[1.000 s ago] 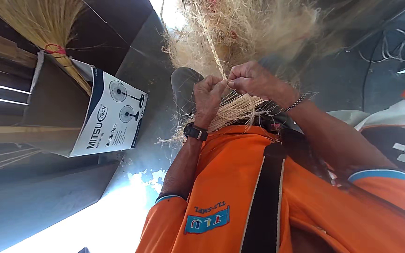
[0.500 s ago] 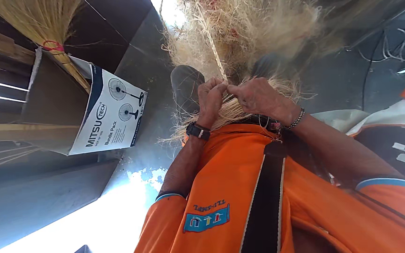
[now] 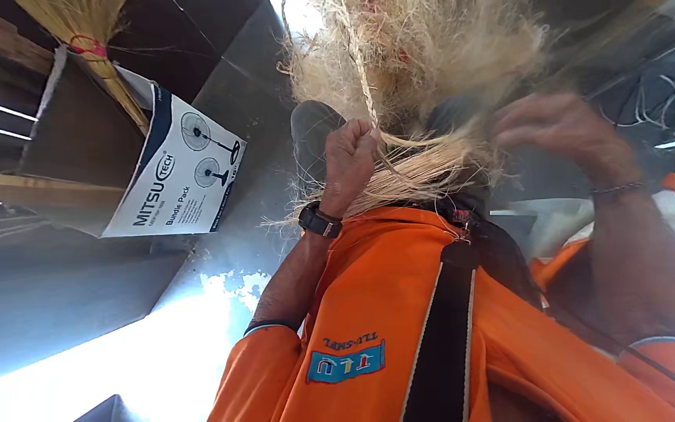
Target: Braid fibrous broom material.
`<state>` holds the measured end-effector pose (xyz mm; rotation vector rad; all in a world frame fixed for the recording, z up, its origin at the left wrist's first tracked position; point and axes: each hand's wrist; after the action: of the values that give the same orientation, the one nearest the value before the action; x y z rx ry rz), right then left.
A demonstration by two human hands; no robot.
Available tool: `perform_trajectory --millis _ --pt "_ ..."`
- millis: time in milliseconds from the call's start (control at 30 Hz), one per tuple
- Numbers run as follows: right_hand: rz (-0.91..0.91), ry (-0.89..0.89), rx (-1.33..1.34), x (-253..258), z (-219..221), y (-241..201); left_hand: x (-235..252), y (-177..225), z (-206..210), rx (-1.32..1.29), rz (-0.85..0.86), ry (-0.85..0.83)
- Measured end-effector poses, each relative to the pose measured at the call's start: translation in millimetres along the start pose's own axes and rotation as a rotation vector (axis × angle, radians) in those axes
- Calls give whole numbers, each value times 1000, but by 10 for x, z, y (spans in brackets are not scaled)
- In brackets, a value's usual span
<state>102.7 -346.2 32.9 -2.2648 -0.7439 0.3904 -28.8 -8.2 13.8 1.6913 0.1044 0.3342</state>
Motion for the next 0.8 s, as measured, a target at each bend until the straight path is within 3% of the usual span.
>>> perform_trajectory --millis 67,133,300,433,567,800 --pt "95 240 -41 -7 -248 -86 -8 -3 13 54 11 2" --pt "74 345 -67 104 -242 -384 -16 -38 66 68 13 0" --pt "-135 39 124 581 598 -1103 1 -113 183 116 44 -8" --pt "-73 -103 478 861 1141 -1266 15 -160 171 175 97 -5" --pt "-44 -18 611 855 1149 -1161 -9 -124 -1 154 80 -125" --pt "39 66 720 707 860 -936 -137 -15 -783 -91 -96 -307"
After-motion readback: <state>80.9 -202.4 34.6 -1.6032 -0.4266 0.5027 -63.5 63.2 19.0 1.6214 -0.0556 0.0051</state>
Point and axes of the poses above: each hand's wrist, its own x-axis towards the middle knuckle, its own z-axis out of the palm, y = z × x
